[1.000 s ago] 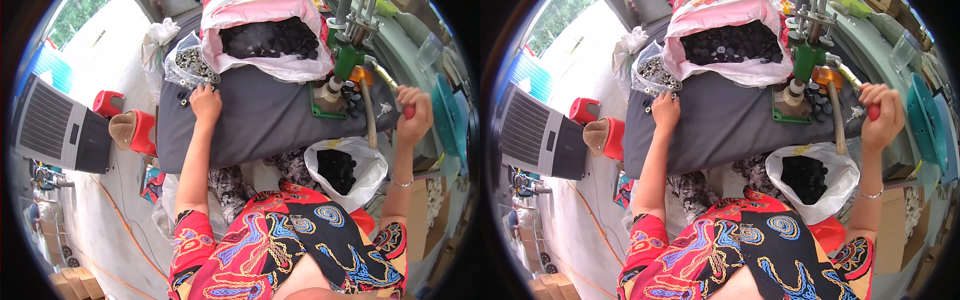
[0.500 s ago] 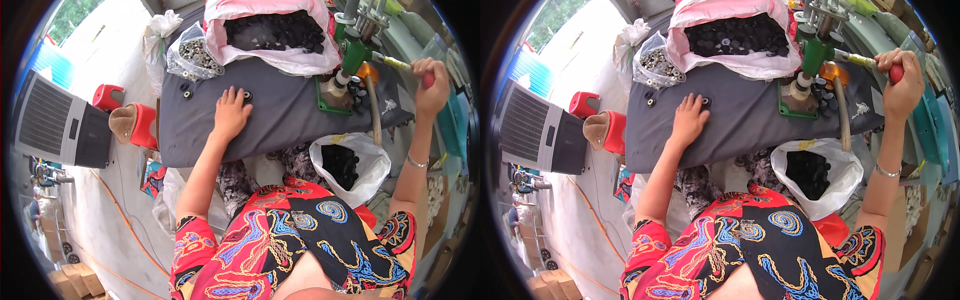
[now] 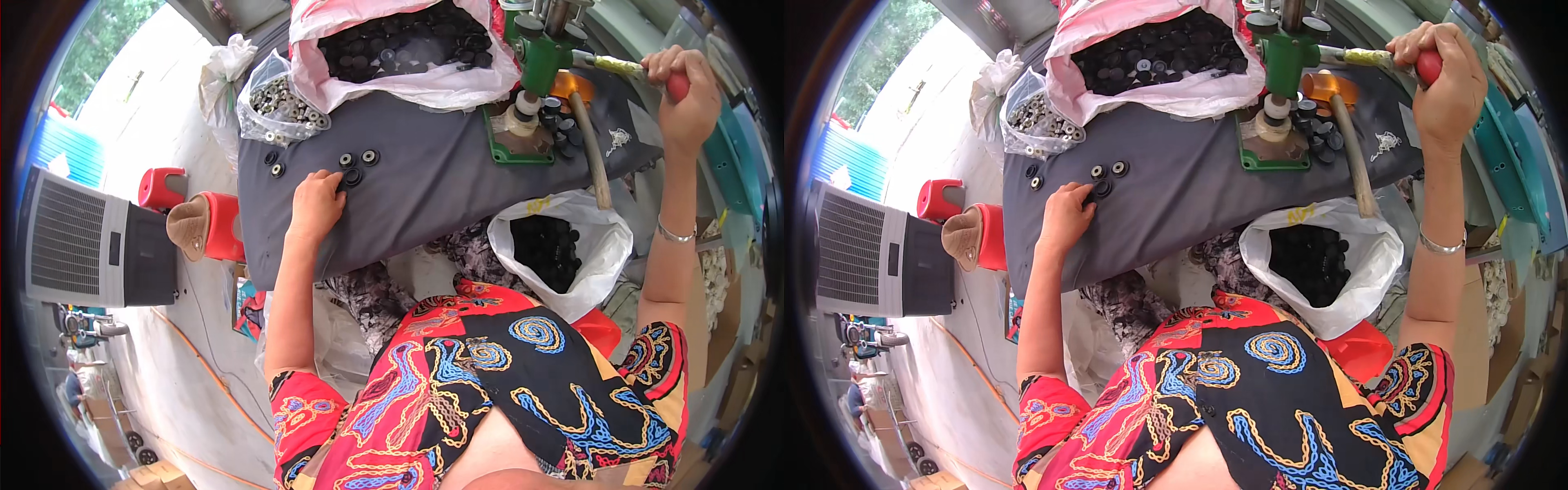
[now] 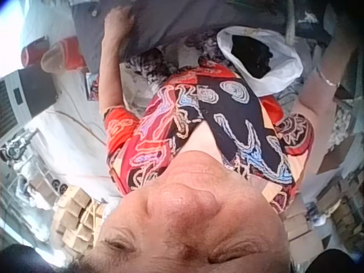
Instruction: The person uses a manual press machine to assemble black buttons. They place a button component into the press, pull the lever to secure it, and then drop the finished piece into a white bag. The person repeats this process continuously, occasionally sorting the components on the table.
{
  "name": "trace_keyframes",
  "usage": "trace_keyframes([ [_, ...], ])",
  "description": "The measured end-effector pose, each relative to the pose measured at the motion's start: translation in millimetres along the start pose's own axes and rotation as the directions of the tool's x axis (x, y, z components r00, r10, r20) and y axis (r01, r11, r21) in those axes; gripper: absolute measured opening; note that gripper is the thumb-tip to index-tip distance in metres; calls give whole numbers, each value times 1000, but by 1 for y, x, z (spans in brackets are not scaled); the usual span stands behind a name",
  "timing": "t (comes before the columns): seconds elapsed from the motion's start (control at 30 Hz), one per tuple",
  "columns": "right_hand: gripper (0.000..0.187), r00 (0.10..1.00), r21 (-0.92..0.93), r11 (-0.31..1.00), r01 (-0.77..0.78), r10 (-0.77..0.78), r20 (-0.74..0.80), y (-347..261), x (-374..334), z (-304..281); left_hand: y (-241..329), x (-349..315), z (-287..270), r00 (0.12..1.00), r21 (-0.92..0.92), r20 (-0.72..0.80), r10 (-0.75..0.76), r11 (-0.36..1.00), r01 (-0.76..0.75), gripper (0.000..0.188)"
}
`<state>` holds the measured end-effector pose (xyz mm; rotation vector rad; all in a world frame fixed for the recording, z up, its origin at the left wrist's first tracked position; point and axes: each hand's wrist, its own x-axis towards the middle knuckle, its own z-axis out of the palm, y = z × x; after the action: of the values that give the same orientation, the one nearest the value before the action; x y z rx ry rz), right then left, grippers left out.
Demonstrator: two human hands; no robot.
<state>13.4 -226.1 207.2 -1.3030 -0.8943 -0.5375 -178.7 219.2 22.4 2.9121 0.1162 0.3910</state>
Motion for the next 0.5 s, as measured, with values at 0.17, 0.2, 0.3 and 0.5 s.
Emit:
trace_keyframes([
  [0.17, 19, 997, 38, 999, 39, -41, 61, 2, 1, -1, -9, -5, 14, 964, -74, -264, -9, 997, -11, 16],
  [0.2, 19, 998, 20, 999, 44, -45, 42, 3, 1, 0, -10, -8, 18, 947, -14, -318, 48, 998, -56, 15],
  [0.3, 19, 996, -76, 993, 90, -90, 5, 3, 0, 3, -3, -17, 27, 941, 2, -322, 106, 994, -111, 21],
  [0.5, 15, 992, -44, 996, 83, -87, -90, 2, -14, 10, 8, -25, 26, 932, -218, -319, -173, 970, 105, 31],
])
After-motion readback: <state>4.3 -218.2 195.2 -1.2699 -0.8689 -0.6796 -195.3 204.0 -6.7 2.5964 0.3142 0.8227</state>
